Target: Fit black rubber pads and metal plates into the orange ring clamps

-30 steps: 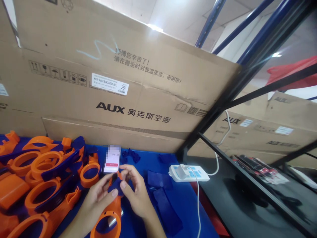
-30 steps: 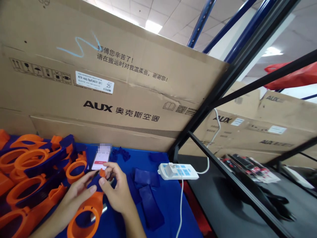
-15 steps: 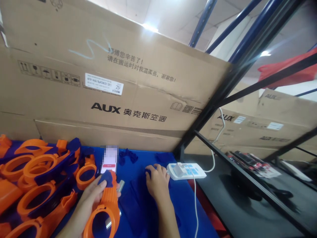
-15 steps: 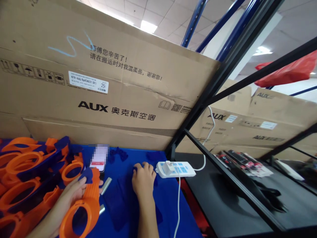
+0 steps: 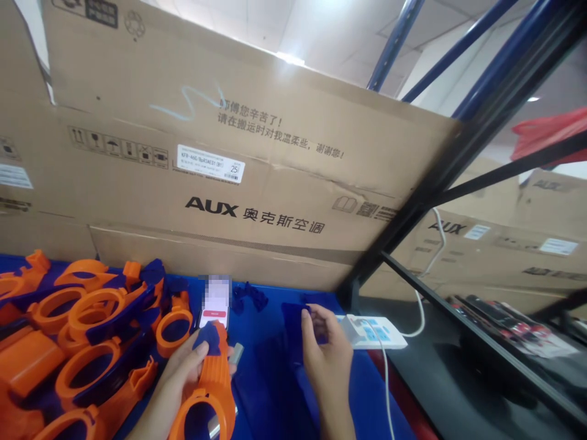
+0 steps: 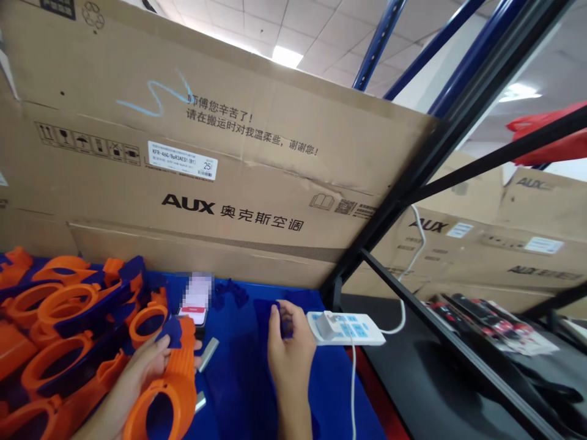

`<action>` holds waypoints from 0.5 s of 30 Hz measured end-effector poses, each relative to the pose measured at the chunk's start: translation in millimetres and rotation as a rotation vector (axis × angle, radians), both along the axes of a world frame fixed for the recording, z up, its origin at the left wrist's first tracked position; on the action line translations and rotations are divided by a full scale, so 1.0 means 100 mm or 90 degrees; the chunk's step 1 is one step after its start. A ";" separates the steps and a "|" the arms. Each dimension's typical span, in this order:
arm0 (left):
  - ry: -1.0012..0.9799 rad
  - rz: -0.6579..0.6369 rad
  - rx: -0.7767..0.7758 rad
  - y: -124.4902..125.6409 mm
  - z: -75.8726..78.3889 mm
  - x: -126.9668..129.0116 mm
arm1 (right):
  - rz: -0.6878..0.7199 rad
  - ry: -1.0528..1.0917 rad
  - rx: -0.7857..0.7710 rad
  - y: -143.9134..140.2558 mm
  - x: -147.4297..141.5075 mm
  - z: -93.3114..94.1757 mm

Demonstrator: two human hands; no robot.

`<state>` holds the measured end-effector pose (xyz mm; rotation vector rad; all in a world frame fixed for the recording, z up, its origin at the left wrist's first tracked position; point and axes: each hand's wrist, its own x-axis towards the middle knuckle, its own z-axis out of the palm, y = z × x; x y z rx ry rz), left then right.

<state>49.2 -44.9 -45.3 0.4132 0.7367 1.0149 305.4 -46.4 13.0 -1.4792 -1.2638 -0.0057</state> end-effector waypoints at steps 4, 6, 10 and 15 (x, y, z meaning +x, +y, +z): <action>-0.020 0.036 0.076 -0.14 0.07 0.06 | 0.130 0.092 0.012 -0.11 -0.35 0.00; -0.023 0.028 0.101 -0.22 0.11 0.10 | 0.193 0.081 -0.004 -0.16 -0.54 -0.03; -0.003 0.044 0.149 -0.24 0.12 0.14 | 0.349 0.100 -0.030 -0.22 -0.78 -0.09; 0.008 0.100 0.122 -0.22 0.11 0.13 | 0.511 0.131 -0.063 -0.22 -0.81 -0.05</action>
